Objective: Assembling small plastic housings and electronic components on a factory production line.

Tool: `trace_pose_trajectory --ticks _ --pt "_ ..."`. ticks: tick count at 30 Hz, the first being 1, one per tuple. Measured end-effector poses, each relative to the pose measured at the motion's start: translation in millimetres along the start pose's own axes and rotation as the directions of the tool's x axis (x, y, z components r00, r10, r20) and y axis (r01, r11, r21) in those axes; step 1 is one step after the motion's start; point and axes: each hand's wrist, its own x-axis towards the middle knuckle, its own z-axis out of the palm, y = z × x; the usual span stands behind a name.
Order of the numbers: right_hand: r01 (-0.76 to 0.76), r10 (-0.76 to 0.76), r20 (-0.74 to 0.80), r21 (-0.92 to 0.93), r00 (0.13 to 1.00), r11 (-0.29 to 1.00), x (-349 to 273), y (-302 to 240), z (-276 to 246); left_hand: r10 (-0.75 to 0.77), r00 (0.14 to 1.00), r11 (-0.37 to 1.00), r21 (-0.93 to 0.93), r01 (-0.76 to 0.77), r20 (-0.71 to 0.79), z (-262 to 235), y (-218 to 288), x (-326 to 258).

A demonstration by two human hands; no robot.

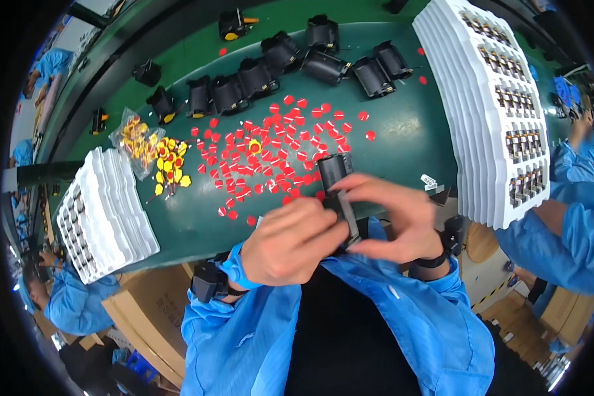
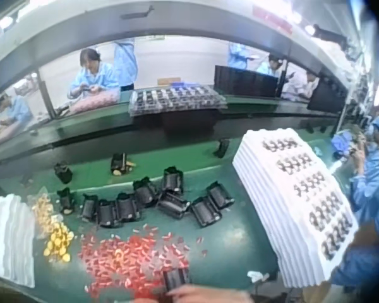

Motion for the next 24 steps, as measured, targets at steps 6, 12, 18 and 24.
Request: trace_pose_trajectory --ticks 6,12,18,24 --pt "0.06 0.091 -0.459 0.304 0.884 0.951 -14.0 23.5 -14.3 -0.468 0.882 0.83 0.313 0.461 -0.055 35.3 -26.5 13.0" --pt "0.111 -0.04 -0.28 0.24 0.959 0.964 -5.1 28.4 -6.8 -0.459 0.888 0.885 0.065 0.46 -0.029 17.3 -12.9 10.4" --pt "0.121 -0.113 -0.183 0.031 0.977 0.992 11.1 12.0 -7.2 -0.369 0.927 0.917 0.137 0.374 -0.063 1.7 -4.3 13.1" --pt "0.124 -0.132 -0.112 -0.075 0.985 0.989 15.2 7.6 -6.6 -0.363 0.926 0.91 0.178 0.376 -0.1 -10.5 4.2 11.4"
